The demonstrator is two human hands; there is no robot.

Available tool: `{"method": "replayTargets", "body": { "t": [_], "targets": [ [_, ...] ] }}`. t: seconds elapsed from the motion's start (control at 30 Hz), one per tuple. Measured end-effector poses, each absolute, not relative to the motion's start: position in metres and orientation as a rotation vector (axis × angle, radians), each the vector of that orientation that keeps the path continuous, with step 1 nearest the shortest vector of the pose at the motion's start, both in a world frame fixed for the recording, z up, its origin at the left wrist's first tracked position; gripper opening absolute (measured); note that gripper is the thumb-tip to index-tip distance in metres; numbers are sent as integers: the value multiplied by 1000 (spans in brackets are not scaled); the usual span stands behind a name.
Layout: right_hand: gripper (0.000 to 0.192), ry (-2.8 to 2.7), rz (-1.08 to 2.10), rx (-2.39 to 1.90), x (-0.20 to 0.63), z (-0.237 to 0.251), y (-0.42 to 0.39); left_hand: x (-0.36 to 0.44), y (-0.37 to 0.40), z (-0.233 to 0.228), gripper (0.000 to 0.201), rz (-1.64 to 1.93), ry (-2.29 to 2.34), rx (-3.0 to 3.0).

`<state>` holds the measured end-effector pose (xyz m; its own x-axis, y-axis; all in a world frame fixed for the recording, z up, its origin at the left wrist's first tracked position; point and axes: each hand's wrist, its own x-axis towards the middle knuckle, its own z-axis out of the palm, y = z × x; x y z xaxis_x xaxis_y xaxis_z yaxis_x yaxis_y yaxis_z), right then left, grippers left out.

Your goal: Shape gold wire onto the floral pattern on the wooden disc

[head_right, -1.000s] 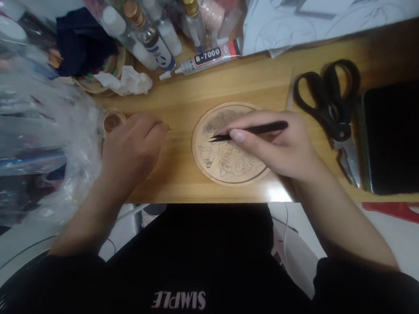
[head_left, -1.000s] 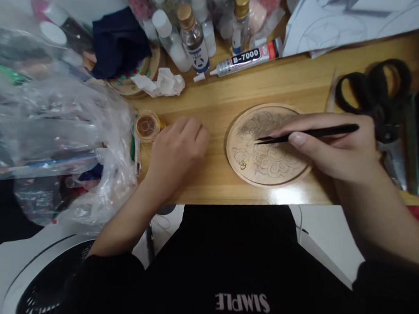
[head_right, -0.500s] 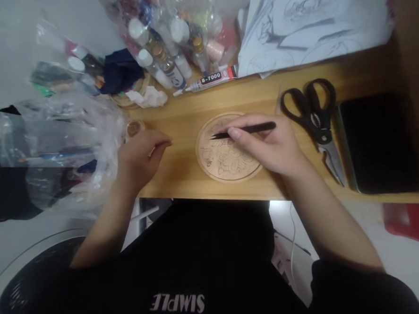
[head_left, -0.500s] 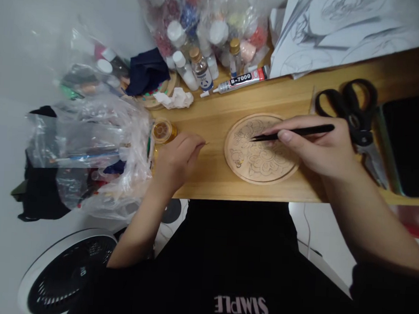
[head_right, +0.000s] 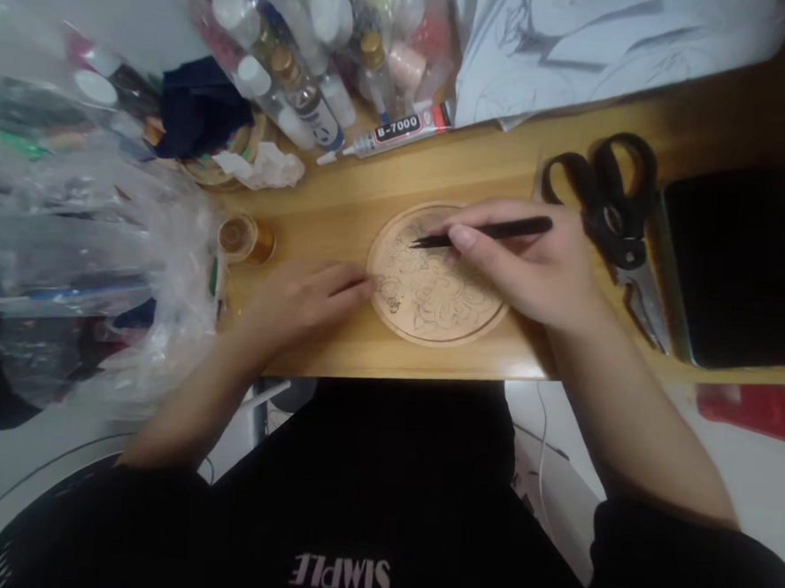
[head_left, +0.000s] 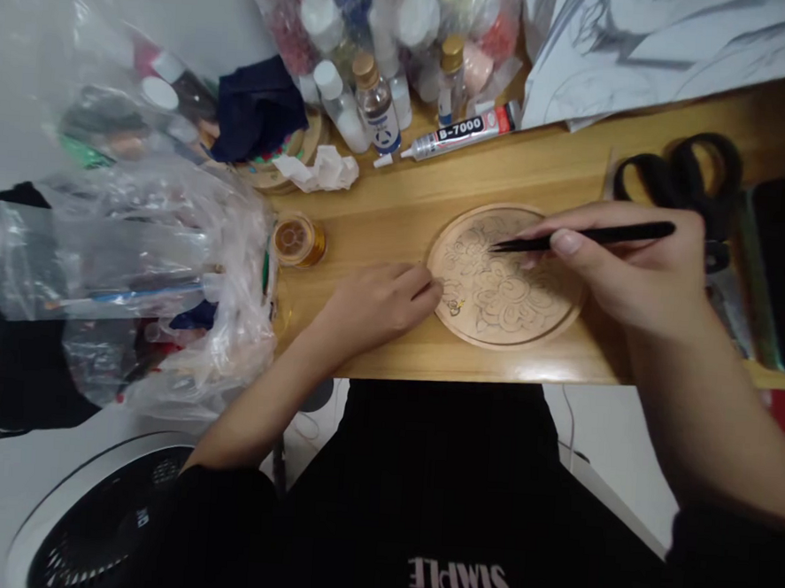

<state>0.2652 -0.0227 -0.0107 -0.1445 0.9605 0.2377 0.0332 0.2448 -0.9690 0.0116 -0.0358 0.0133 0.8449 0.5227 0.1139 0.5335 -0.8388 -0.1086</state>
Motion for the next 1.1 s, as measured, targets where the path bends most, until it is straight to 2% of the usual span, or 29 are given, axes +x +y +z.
{"method": "replayTargets", "body": {
  "t": [0.23,0.43,0.67,0.9,1.1],
  "targets": [
    [20,-1427,1118,-1083,260,1,-31,8,-33,20,34,90,-908,-3005],
    [27,-1921,1268,-819,261,-4,-23,10,-27,26,32,278,-1025,-3138],
    [34,-2042,1237,-690,254,-14,-22,17,-18,31,32,520,-1079,-3195],
    [30,-2050,1205,-746,257,-18,-23,12,-21,23,26,214,-1191,-3243],
    [35,-1971,1220,-793,254,-11,-23,9,-22,18,29,155,-1160,-3217]
  ]
}}
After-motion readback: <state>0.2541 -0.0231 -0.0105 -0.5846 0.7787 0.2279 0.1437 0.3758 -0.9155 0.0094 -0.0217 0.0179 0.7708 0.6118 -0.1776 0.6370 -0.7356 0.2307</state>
